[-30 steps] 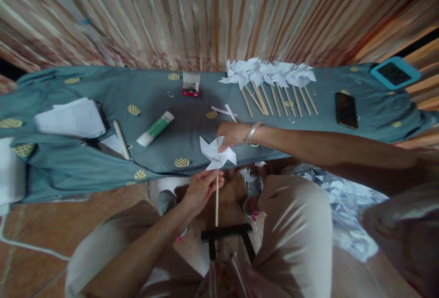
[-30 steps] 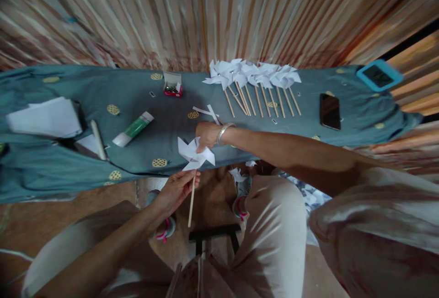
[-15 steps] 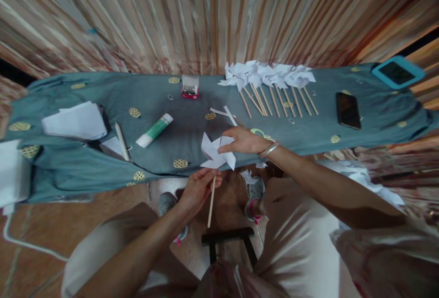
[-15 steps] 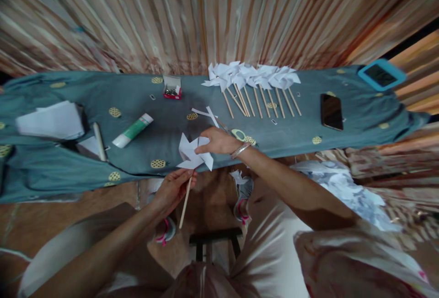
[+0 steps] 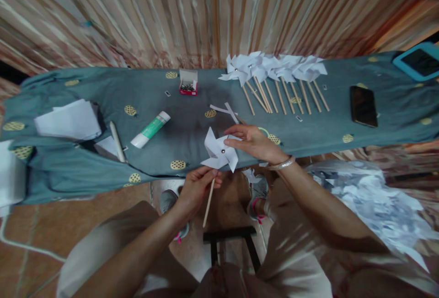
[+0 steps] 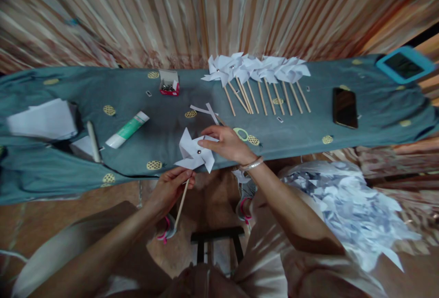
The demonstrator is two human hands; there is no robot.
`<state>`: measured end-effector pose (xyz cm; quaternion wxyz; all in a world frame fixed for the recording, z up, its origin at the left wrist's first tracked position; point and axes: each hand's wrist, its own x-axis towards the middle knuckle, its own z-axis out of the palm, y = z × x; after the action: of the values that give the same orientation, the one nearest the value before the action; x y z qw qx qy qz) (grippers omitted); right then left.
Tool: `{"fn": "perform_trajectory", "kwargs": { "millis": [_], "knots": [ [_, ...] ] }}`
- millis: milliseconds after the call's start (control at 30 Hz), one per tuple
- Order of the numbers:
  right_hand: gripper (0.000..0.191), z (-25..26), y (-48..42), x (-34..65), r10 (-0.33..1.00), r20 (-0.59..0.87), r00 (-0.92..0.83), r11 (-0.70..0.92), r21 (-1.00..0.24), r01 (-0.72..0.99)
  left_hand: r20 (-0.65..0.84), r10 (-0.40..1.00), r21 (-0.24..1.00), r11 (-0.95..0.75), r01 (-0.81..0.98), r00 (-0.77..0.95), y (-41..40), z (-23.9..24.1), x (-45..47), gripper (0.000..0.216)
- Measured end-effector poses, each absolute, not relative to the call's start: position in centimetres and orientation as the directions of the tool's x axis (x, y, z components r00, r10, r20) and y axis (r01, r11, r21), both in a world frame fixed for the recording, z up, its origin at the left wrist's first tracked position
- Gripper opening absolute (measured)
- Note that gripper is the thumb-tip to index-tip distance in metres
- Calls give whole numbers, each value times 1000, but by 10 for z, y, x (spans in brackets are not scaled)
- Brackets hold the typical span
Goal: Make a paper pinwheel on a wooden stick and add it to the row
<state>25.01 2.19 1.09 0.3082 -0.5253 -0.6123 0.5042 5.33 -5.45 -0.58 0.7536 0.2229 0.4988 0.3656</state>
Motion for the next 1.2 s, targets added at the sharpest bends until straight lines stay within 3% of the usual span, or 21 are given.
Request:
{"fn": "perform_trajectory", "kwargs": {
  "millis": [167, 267, 400, 567, 867, 967, 1100, 1200],
  "knots": [
    [29, 18, 8, 248, 987, 149, -61, 160, -879, 448, -564, 793, 731, 609, -308, 231, -53, -4, 54, 31],
    [19, 29, -2, 242, 968, 234, -94, 249, -831, 498, -567, 789, 729, 615, -300, 238, -54, -5, 55, 31],
    [23, 30, -11, 233, 935, 309, -172, 349, -730, 587, -575, 782, 725, 623, -295, 239, -54, -7, 57, 34],
    [25, 20, -16, 221, 925, 334, -178, 365, -658, 659, -580, 779, 722, 627, -291, 239, -54, -10, 58, 36],
    [14, 10, -12, 220, 943, 296, -155, 317, -652, 689, -596, 769, 706, 639, -306, 232, -54, -17, 59, 37],
    [22, 10, -13, 221, 939, 316, -135, 315, -635, 705, -600, 766, 700, 643, -310, 231, -54, -16, 60, 36],
    [40, 15, -16, 211, 909, 377, -178, 367, -519, 772, -580, 784, 720, 620, -313, 219, -56, -22, 61, 37],
    [34, 17, -17, 201, 894, 376, -245, 405, -444, 799, -566, 797, 731, 604, -317, 211, -57, -27, 61, 39]
  ]
}}
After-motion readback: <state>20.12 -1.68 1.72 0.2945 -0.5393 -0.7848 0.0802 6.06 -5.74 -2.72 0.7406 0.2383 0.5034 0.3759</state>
